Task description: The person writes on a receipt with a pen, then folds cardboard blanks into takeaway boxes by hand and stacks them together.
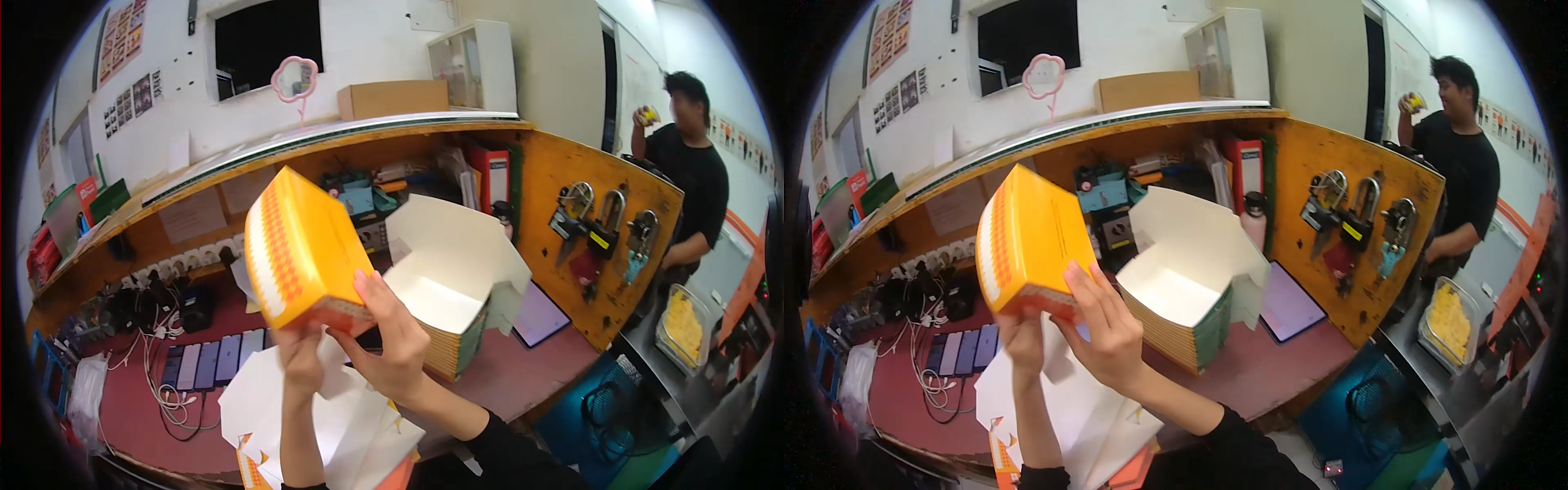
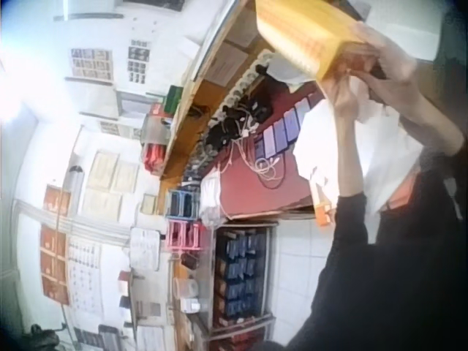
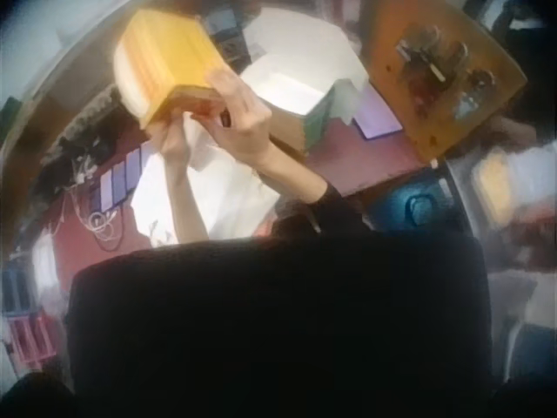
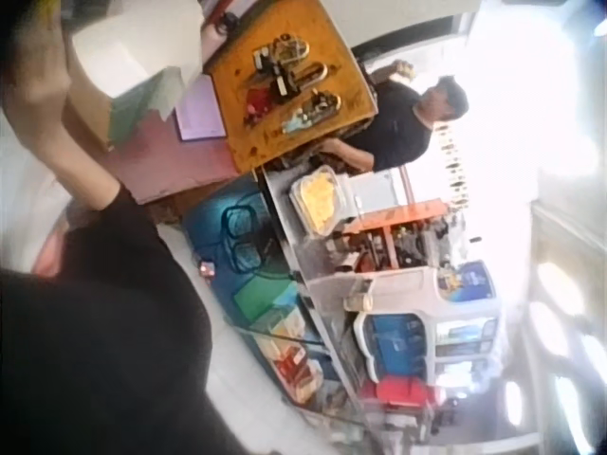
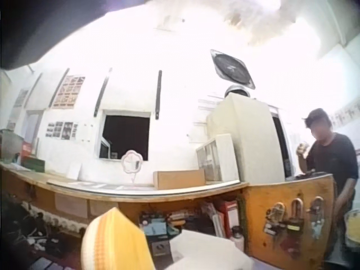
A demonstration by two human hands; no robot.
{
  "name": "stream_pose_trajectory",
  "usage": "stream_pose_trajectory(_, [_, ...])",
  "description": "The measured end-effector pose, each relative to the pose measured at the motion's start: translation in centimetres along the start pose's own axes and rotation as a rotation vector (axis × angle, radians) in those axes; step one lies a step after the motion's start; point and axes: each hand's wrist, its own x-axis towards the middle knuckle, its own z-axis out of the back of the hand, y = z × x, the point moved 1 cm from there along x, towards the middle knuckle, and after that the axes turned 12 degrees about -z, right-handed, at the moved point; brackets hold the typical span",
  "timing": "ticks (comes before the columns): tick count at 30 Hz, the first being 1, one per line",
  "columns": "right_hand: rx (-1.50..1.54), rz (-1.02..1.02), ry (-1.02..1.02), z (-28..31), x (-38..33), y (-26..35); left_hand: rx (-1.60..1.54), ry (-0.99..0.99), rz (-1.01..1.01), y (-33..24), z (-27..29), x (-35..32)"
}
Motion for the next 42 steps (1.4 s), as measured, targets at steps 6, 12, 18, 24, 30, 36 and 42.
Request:
stream_pose_trajectory(6, [0.043, -0.137, 0.100, 7.5, 4.5, -2.3, 0.620, 0.581, -0.324, -6.9, -5.9, 4.9])
stream_pose_trajectory(12, [0.433, -0.772, 0.468, 15.2, 12.9, -7.8, 1.140, 0.794, -0.724, -7.1, -6.8, 5.1])
stream_pose_trajectory(18, [-0.173, -0.347, 0.555, 15.3, 3.8, -11.3, 0.734, 0.727, -0.421, -6.2, -9.4, 6.3])
stream_pose_trajectory(24, [-0.373, -0.049, 0.522, 14.7, -1.0, -12.6, 0.584, 0.675, -0.288, 0.0, -17.5, 7.0])
stream_pose_trajectory(30, [-0.394, -0.159, 0.433, 16.4, -2.7, -15.9, 0.623, 0.677, -0.200, 2.6, -21.7, 5.3])
stream_pose_trajectory(36, [-0.224, -0.022, 0.384, 15.5, -1.4, -13.2, 0.773, 0.630, -0.191, 3.7, -20.2, 4.8])
stream_pose_trajectory(42, [-0.293, -0.028, 0.348, 15.5, -2.0, -13.8, 0.987, 0.765, -0.178, 5.7, -21.7, 3.7])
